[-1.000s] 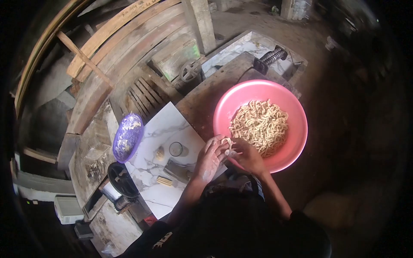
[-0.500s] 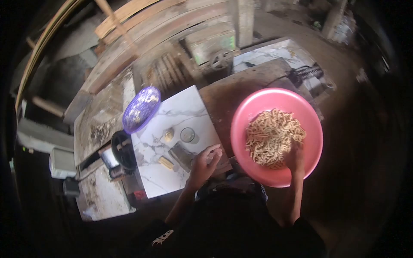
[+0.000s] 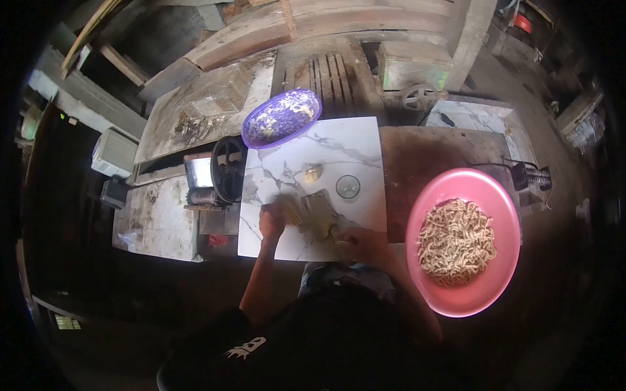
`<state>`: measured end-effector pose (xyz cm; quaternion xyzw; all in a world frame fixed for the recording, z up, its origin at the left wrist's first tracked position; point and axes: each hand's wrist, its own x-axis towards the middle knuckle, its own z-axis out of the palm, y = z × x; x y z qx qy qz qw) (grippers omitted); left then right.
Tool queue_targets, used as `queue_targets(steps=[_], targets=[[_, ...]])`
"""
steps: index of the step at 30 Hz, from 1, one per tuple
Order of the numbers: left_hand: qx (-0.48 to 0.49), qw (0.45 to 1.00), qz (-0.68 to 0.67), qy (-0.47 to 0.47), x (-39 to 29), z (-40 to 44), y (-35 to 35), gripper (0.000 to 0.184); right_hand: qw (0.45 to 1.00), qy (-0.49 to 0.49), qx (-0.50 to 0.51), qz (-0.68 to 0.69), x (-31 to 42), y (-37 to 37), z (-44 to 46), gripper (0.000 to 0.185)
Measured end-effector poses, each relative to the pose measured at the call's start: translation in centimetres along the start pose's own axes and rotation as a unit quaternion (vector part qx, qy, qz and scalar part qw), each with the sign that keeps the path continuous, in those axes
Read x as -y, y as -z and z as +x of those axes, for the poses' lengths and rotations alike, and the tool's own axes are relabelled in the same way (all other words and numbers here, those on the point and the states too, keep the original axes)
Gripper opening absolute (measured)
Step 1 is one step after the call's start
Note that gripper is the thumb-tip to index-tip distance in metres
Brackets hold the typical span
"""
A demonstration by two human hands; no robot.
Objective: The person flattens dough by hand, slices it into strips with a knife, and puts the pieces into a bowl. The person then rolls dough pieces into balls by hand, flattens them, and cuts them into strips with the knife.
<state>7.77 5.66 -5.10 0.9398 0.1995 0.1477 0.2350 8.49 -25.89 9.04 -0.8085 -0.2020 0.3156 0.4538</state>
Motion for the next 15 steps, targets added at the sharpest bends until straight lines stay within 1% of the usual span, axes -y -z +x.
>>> queue_targets(steps=[2, 3, 4, 5, 7, 8, 9, 10, 11, 12, 13, 14, 15], targets=[[0.036, 0.999, 0.027, -0.002, 0.7, 0.4, -0.6, 0.029, 0.996, 0.047, 0.005, -0.076, 1.2, -2.3, 4.5, 0.033], [0.036, 0.999, 0.019, 0.021, 0.8, 0.5, -0.8, 0.024, 0.996, 0.052, -0.007, -0.076, 1.3, -3.8, 6.8, 0.035], [0.031, 0.998, -0.005, 0.058, -0.1, 0.4, -0.1, 0.023, 0.995, 0.056, -0.02, -0.074, 1.1, -5.2, 9.1, 0.036], [0.028, 0.997, -0.014, 0.07, -0.8, 0.4, 0.4, 0.023, 0.995, 0.057, -0.018, -0.075, 0.9, -6.5, 11.2, 0.036], [0.031, 0.995, -0.03, 0.087, -0.5, 0.8, 0.2, 0.022, 0.986, 0.107, -0.069, -0.105, 0.1, -8.9, 15.0, 0.037], [0.031, 0.995, -0.031, 0.091, 0.9, 1.0, -0.9, 0.022, 0.986, 0.107, -0.065, -0.107, -0.8, -10.1, 16.8, 0.037], [0.048, 0.996, -0.048, 0.05, 2.6, 1.2, -2.2, 0.022, 0.981, 0.115, -0.086, -0.129, -1.6, -11.3, 18.4, 0.035], [0.066, 0.996, -0.064, 0.009, 1.9, 1.6, -0.8, 0.021, 0.975, 0.122, -0.107, -0.15, -1.5, -11.9, 19.2, 0.033], [0.071, 0.993, -0.076, 0.063, 0.8, 1.2, 0.3, 0.025, 0.975, 0.123, -0.104, -0.152, -1.5, -12.1, 19.8, 0.033], [0.069, 0.992, -0.077, 0.065, 0.8, 1.2, 0.6, 0.025, 0.969, 0.088, -0.085, -0.215, -1.0, -12.0, 20.1, 0.03], [0.078, 0.98, -0.163, 0.085, 0.9, 0.9, 1.1, 0.026, 0.958, 0.051, -0.065, -0.276, -0.5, -11.9, 20.2, 0.028], [0.084, 0.959, -0.248, 0.104, 1.2, 0.8, 1.6, 0.028, 0.958, 0.051, -0.062, -0.276, -0.1, -11.8, 20.3, 0.028], [0.143, 0.902, -0.369, 0.174, 1.5, 0.8, 2.3, 0.03, 0.95, 0.035, -0.045, -0.308, 0.3, -11.5, 20.2, 0.025]])
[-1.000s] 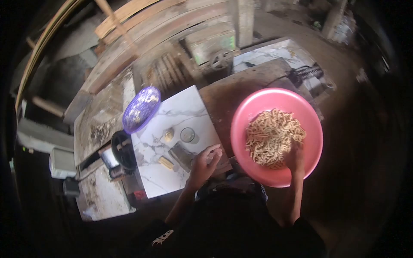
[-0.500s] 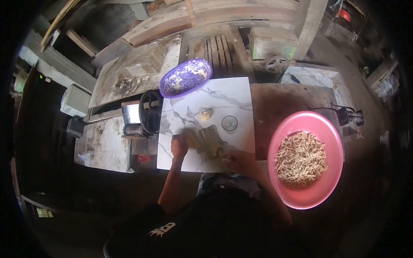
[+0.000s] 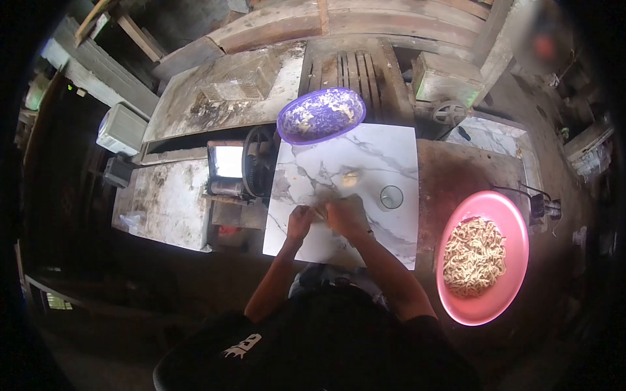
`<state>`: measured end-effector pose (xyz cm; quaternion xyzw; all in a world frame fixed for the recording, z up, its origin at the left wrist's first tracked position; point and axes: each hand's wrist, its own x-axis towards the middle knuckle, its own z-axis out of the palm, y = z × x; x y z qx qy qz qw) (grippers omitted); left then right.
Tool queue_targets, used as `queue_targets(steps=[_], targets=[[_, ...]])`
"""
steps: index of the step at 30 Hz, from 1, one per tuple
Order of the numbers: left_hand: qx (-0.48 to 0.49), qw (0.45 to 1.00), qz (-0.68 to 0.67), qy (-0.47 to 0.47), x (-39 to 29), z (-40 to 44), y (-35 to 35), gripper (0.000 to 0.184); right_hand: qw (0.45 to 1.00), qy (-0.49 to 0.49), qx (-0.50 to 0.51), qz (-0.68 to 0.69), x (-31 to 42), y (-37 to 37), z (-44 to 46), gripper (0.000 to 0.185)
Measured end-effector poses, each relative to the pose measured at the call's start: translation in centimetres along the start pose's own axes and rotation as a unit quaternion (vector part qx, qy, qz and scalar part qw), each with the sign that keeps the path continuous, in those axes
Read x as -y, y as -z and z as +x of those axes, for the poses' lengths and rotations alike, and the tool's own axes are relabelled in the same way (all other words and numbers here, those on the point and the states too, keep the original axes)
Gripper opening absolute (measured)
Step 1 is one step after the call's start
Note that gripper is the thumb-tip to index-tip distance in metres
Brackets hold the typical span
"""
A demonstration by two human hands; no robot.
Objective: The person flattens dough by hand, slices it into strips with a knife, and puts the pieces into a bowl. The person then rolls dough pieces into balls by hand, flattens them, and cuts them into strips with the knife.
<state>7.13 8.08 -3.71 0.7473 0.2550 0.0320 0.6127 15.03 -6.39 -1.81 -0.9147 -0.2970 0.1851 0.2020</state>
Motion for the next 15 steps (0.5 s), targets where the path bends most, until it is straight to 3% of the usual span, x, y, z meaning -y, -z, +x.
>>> queue_targets(steps=[1, 2, 3, 4, 7, 9, 10, 12, 14, 15], targets=[[0.001, 1.0, -0.001, 0.003, -0.3, -0.4, 0.4, 0.03, 0.999, -0.01, 0.022, -0.033, 0.2, 0.2, -0.2, 0.021], [0.002, 0.99, -0.124, 0.071, -0.6, -0.8, 0.4, 0.031, 0.999, -0.011, 0.024, -0.034, 0.1, 0.0, -0.1, 0.021], [0.004, 0.96, -0.245, 0.138, -1.3, -1.1, 0.6, 0.032, 0.999, -0.002, -0.03, 0.018, 0.1, -0.3, 0.0, 0.022], [0.006, 0.959, -0.245, 0.139, -1.1, -0.9, 0.8, 0.032, 0.994, 0.007, -0.084, 0.069, 0.1, -0.7, 0.1, 0.022], [0.036, 0.975, -0.177, 0.132, -0.2, 0.4, 1.2, 0.033, 0.993, 0.009, -0.064, 0.095, 0.0, -0.8, 0.7, 0.026], [0.035, 0.992, 0.123, 0.018, 0.0, 1.5, 0.9, 0.032, 0.989, 0.012, -0.11, 0.103, 0.0, -1.5, 0.8, 0.026], [0.041, 0.991, 0.124, 0.015, -0.1, 1.5, 0.7, 0.032, 0.982, 0.019, -0.15, 0.111, -0.3, -2.3, 0.9, 0.027], [0.006, 0.955, 0.267, -0.129, -0.5, 1.6, 0.1, 0.032, 0.987, 0.009, -0.125, 0.101, -1.3, -3.6, 1.6, 0.026], [0.043, 0.947, 0.297, -0.113, -1.0, 1.9, 0.2, 0.029, 0.99, -0.004, -0.101, 0.094, -2.3, -4.9, 1.8, 0.025], [0.073, 0.938, 0.326, -0.093, -0.9, 2.2, 0.1, 0.027, 0.987, 0.034, -0.144, 0.054, -2.0, -4.6, 1.6, 0.024]])
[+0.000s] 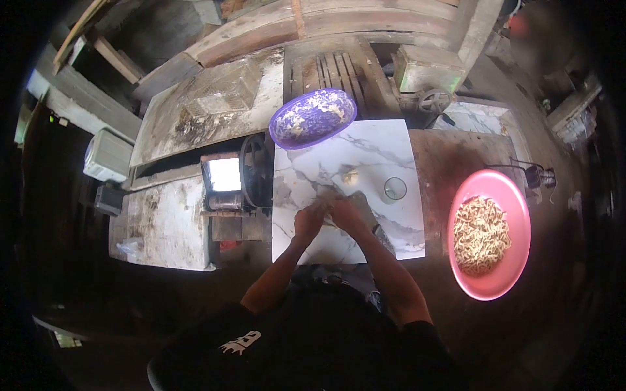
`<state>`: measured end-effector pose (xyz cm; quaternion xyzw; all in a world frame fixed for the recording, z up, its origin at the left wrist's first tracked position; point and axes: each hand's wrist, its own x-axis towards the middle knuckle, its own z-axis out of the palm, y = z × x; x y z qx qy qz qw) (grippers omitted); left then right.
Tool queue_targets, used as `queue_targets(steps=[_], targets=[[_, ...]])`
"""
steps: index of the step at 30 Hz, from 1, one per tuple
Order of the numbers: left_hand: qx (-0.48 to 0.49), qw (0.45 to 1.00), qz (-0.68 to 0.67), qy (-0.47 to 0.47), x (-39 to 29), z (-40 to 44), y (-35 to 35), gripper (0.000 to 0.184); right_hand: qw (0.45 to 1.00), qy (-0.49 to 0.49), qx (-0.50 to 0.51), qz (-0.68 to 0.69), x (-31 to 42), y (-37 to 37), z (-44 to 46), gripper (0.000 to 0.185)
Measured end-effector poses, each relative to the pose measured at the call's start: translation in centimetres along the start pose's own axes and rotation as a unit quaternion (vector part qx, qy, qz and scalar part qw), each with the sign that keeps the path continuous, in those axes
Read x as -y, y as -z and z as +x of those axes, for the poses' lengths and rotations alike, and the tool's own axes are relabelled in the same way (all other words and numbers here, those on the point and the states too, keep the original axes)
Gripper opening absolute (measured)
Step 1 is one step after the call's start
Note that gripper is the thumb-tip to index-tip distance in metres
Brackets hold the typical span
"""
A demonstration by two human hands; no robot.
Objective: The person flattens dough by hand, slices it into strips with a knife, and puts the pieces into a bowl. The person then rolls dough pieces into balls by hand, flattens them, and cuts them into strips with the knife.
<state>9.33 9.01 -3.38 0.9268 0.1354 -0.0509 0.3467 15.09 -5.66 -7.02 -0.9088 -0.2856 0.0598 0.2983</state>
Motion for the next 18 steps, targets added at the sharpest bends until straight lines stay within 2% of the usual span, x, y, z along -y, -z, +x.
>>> queue_targets(steps=[1, 2, 4, 5, 6, 7, 8, 9, 10, 12, 14, 16, 18], targets=[[0.006, 1.0, 0.003, -0.006, 0.2, 0.1, -0.1, 0.027, 0.998, 0.045, -0.038, -0.035, 0.5, 0.1, -0.2, 0.023], [-0.016, 0.999, -0.006, -0.03, 0.5, 0.1, -0.2, 0.024, 0.998, 0.037, -0.043, -0.035, 0.8, 0.4, -0.9, 0.023], [-0.031, 0.998, -0.015, -0.06, 1.2, 0.4, -0.5, 0.024, 0.993, -0.102, -0.01, 0.064, 5.6, 5.7, -2.1, 0.019], [-0.05, 0.994, -0.047, -0.082, 1.5, 0.6, -0.5, 0.022, 0.992, -0.11, -0.014, 0.064, 5.1, 5.3, -2.8, 0.019], [-0.069, 0.989, -0.08, -0.104, 1.7, 0.7, -0.5, 0.021, 0.989, -0.081, -0.06, 0.105, 4.0, 4.8, -4.0, 0.019], [-0.039, 0.99, -0.107, -0.08, 1.8, 1.1, -0.5, 0.02, 0.982, -0.051, -0.105, 0.145, 3.6, 4.9, -5.2, 0.019], [-0.033, 0.99, -0.107, -0.083, 2.0, 1.2, -0.5, 0.02, 0.982, -0.057, -0.108, 0.145, 3.3, 4.9, -6.5, 0.019], [0.003, 0.988, -0.132, -0.081, 2.1, 1.3, -0.1, 0.021, 0.938, -0.14, -0.134, 0.289, 3.7, 6.0, -7.8, 0.023], [0.04, 0.983, -0.158, -0.079, 2.4, 1.4, -0.3, 0.023, 0.865, -0.217, -0.158, 0.424, 4.0, 7.0, -9.2, 0.026], [0.048, 0.98, -0.171, -0.094, 2.7, 1.3, -0.2, 0.026, 0.81, -0.207, -0.192, 0.515, 3.3, 8.6, -12.6, 0.033], [0.111, 0.97, -0.197, -0.086, 1.7, 0.3, 1.4, 0.027, 0.775, -0.184, -0.259, 0.547, 4.4, 12.2, -16.5, 0.03], [0.149, 0.956, -0.244, -0.068, 1.8, -0.4, 1.7, 0.025, 0.771, -0.276, -0.317, 0.478, 4.6, 16.3, -19.3, 0.031], [0.188, 0.938, -0.288, -0.048, 1.1, -1.3, 2.9, 0.022, 0.793, -0.301, -0.378, 0.372, 1.4, 19.1, -22.9, 0.033]])
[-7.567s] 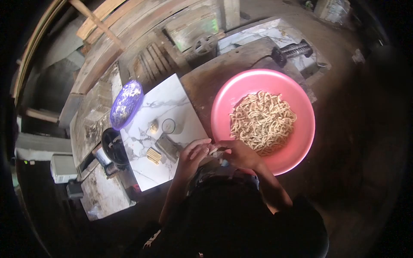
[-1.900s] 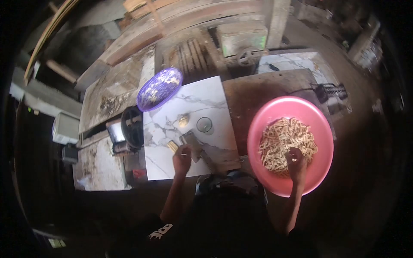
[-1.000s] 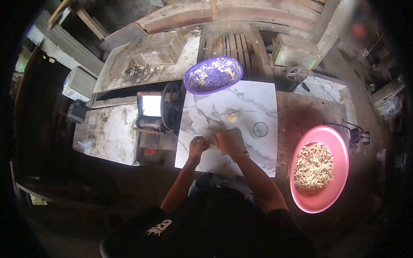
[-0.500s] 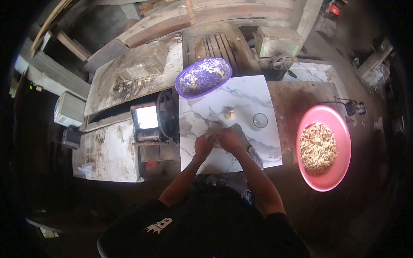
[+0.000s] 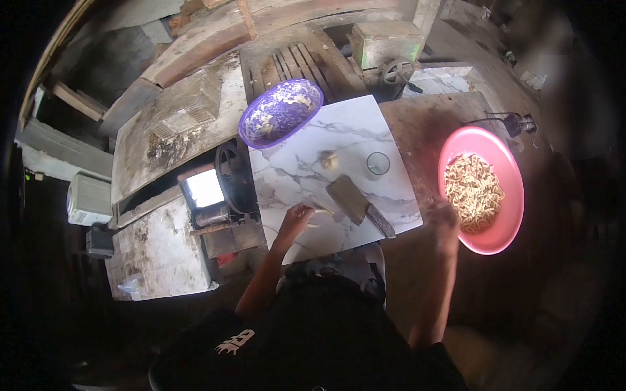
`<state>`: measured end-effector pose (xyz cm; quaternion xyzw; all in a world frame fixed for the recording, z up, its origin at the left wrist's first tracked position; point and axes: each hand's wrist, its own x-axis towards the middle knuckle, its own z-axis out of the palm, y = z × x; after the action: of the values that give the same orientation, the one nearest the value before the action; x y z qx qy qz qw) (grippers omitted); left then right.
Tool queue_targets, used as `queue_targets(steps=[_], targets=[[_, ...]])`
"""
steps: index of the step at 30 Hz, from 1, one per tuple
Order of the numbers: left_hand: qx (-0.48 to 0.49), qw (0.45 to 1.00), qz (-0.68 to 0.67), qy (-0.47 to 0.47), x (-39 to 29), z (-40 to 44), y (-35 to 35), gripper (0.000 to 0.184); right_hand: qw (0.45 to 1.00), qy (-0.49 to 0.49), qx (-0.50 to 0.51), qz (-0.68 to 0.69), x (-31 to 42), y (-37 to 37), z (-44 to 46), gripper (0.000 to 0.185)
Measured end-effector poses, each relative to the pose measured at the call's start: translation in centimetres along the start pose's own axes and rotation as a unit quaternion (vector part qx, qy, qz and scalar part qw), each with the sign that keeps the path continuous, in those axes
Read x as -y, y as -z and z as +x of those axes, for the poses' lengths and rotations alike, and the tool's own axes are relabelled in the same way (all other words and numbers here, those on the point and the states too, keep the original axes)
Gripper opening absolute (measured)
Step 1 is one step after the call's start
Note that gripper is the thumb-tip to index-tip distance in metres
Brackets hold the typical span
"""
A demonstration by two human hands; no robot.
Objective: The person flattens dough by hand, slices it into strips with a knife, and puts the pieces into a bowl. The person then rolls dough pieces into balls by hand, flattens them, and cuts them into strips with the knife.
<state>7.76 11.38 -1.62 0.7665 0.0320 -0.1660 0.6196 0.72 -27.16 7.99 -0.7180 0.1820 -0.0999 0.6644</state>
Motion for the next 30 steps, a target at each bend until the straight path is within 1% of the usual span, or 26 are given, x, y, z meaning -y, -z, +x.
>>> queue_targets(steps=[2, 4, 5, 6, 7, 8, 9, 10, 11, 12, 13, 14, 15, 16, 18, 19, 21, 22, 23, 24, 25, 26, 27, 28, 29, 30], targets=[[0.013, 0.99, -0.125, 0.069, -2.7, -1.4, 0.5, 0.017, 0.987, -0.042, -0.156, 0.02, 2.5, 3.1, 1.2, 0.035], [0.036, 0.989, -0.122, 0.076, -3.1, -1.3, 1.1, 0.012, 0.982, -0.036, -0.184, 0.021, 1.7, 7.3, 2.4, 0.041], [0.049, 0.988, -0.129, 0.068, -4.1, -1.6, 1.4, 0.013, 0.977, -0.047, -0.186, -0.098, 1.2, 8.9, 3.1, 0.041], [0.061, 0.987, -0.135, 0.06, -5.2, -1.9, 1.7, 0.013, 0.976, -0.047, -0.187, -0.098, 1.4, 8.6, 3.2, 0.041], [0.066, 0.991, -0.116, 0.03, -6.6, -2.2, 1.7, 0.014, 0.978, -0.016, -0.182, -0.099, 2.2, 7.2, 3.0, 0.04], [0.067, 0.991, -0.116, 0.031, -7.8, -2.4, 1.6, 0.014, 0.979, 0.014, -0.177, -0.1, 2.8, 5.8, 2.6, 0.039], [0.092, 0.989, -0.115, 0.025, -8.9, -2.5, 1.4, 0.014, 0.992, 0.061, -0.108, -0.001, 1.7, 4.5, 2.4, 0.038], [0.119, 0.986, -0.113, 0.018, -9.9, -2.5, 1.1, 0.015, 0.995, 0.024, -0.043, -0.082, 4.1, 0.9, 0.7, 0.043], [0.123, 0.986, -0.111, 0.018, -10.9, -2.5, 0.6, 0.015, 0.971, 0.138, 0.184, 0.069, 3.0, -0.5, 0.1, 0.06], [0.151, 0.982, -0.114, 0.02, -11.8, -2.5, -0.1, 0.015, 0.98, 0.031, 0.18, 0.085, 3.5, -3.6, -1.1, 0.06], [0.18, 0.976, -0.117, 0.021, -12.5, -2.4, -0.8, 0.015, 0.957, -0.025, 0.26, 0.129, 4.3, -5.8, -1.9, 0.051], [0.186, 0.976, -0.115, 0.02, -13.0, -2.3, -1.7, 0.015, 0.954, 0.035, 0.298, -0.003, 4.2, -8.4, -2.1, 0.047], [0.205, 0.972, -0.11, 0.016, -13.5, -2.3, -2.6, 0.015, 0.943, 0.072, 0.326, 0.014, 4.2, -10.0, -2.3, 0.046], [0.225, 0.969, -0.105, 0.01, -13.7, -2.2, -3.5, 0.016, 0.946, 0.033, 0.321, -0.007, 3.5, -10.9, -2.8, 0.043], [0.244, 0.964, -0.106, -0.006, -13.8, -2.1, -5.4, 0.019, 0.943, -0.013, 0.323, 0.077, 3.4, -11.0, -2.8, 0.036], [0.236, 0.967, -0.092, -0.017, -14.0, -2.0, -6.2, 0.021, 0.946, -0.011, 0.315, 0.078, 3.5, -10.0, -2.6, 0.036], [0.243, 0.966, -0.092, -0.012, -14.5, -2.0, -7.6, 0.027, 0.952, -0.068, 0.294, 0.044, 4.0, -6.4, -2.0, 0.026], [0.249, 0.964, -0.09, -0.014, -14.7, -1.9, -8.2, 0.027, 0.965, -0.022, 0.261, 0.0, 4.6, -4.4, -1.6, 0.021], [0.254, 0.961, -0.112, 0.003, -15.0, -1.8, -8.8, 0.026, 0.977, -0.02, 0.211, -0.037, 4.0, -2.0, -1.2, 0.022], [0.258, 0.957, -0.133, 0.02, -15.2, -1.8, -9.3, 0.025, 0.99, 0.015, 0.136, -0.014, 3.2, -0.1, -0.9, 0.018], [0.263, 0.956, -0.131, 0.018, -15.3, -1.7, -10.0, 0.025, 0.988, -0.002, 0.051, -0.143, 4.7, 1.9, -0.6, 0.017], [0.27, 0.949, -0.158, 0.029, -15.3, -1.6, -10.8, 0.027, 0.975, -0.027, -0.032, -0.219, 6.1, 3.4, -0.2, 0.02], [0.276, 0.942, -0.186, 0.04, -15.7, -1.6, -11.7, 0.028, 0.92, 0.068, -0.101, -0.373, 6.2, 4.9, -0.1, 0.023], [0.28, 0.941, -0.184, 0.039, -16.1, -1.5, -12.6, 0.028, 0.827, 0.16, -0.166, -0.513, 6.4, 6.0, 0.0, 0.028], [0.298, 0.932, -0.202, 0.039, -16.6, -1.5, -13.4, 0.029, 0.826, 0.158, -0.17, -0.514, 6.4, 6.4, -0.1, 0.028], [0.315, 0.923, -0.219, 0.04, -17.3, -1.6, -14.2, 0.03, 0.863, 0.163, -0.153, -0.453, 6.9, 6.2, -0.4, 0.032]])
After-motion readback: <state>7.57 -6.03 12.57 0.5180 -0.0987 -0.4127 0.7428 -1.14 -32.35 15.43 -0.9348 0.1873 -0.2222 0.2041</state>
